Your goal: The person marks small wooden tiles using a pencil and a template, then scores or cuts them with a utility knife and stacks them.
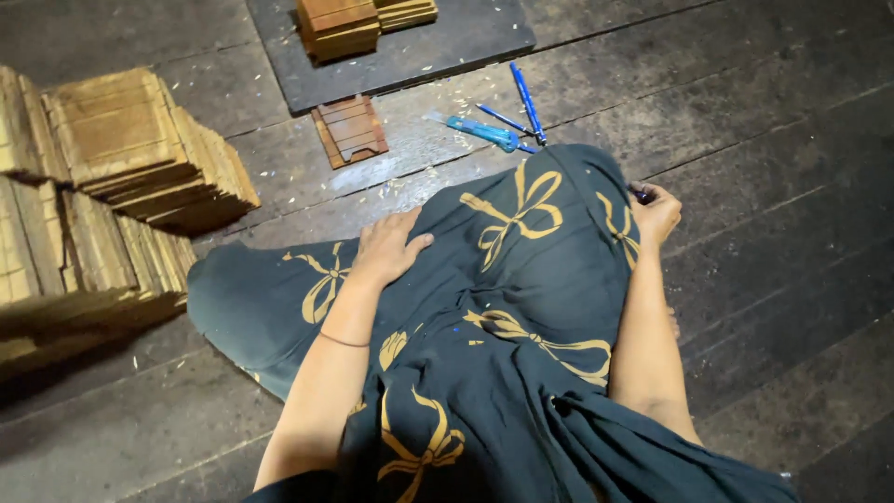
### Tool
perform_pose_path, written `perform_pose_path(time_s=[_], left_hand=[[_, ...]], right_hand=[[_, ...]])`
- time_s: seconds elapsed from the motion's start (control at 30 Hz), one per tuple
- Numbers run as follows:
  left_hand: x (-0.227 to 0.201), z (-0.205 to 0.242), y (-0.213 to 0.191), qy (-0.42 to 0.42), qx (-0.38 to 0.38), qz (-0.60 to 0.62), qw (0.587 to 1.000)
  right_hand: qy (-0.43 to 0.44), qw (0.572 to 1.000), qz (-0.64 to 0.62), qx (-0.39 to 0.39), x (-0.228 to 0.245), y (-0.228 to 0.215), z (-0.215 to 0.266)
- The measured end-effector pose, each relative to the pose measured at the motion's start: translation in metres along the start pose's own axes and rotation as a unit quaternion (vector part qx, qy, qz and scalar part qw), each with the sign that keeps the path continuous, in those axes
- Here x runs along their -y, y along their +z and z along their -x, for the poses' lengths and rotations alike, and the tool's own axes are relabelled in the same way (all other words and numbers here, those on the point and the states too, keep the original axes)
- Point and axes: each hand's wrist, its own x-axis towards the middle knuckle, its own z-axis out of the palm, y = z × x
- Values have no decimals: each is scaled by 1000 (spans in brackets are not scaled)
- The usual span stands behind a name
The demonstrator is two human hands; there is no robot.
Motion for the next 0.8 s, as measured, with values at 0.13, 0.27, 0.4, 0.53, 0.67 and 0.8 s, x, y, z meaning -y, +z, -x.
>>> perform_pose_path(time_s=[0.13, 0.27, 0.4, 0.53, 0.67, 0.8], left_hand=[[-2, 4, -7, -3, 32, 20, 999], [1, 1, -7, -7, 23, 37, 999], [10, -3, -3, -14, 18, 61, 998], [33, -16, 14, -15, -48, 114, 992], [55, -28, 16, -9, -141, 153, 978], [78, -49, 13, -2, -296, 182, 938]], right_hand=[[-6, 996, -20, 81, -64, 34, -34], [-37, 997, -36, 50, -35, -1, 5], [-181, 964, -151, -123, 49, -29, 38], [-152, 910, -385, 4, 171, -37, 81], [-158, 862, -453, 165, 252, 9, 146], [193, 636, -603, 442, 248, 90, 168]])
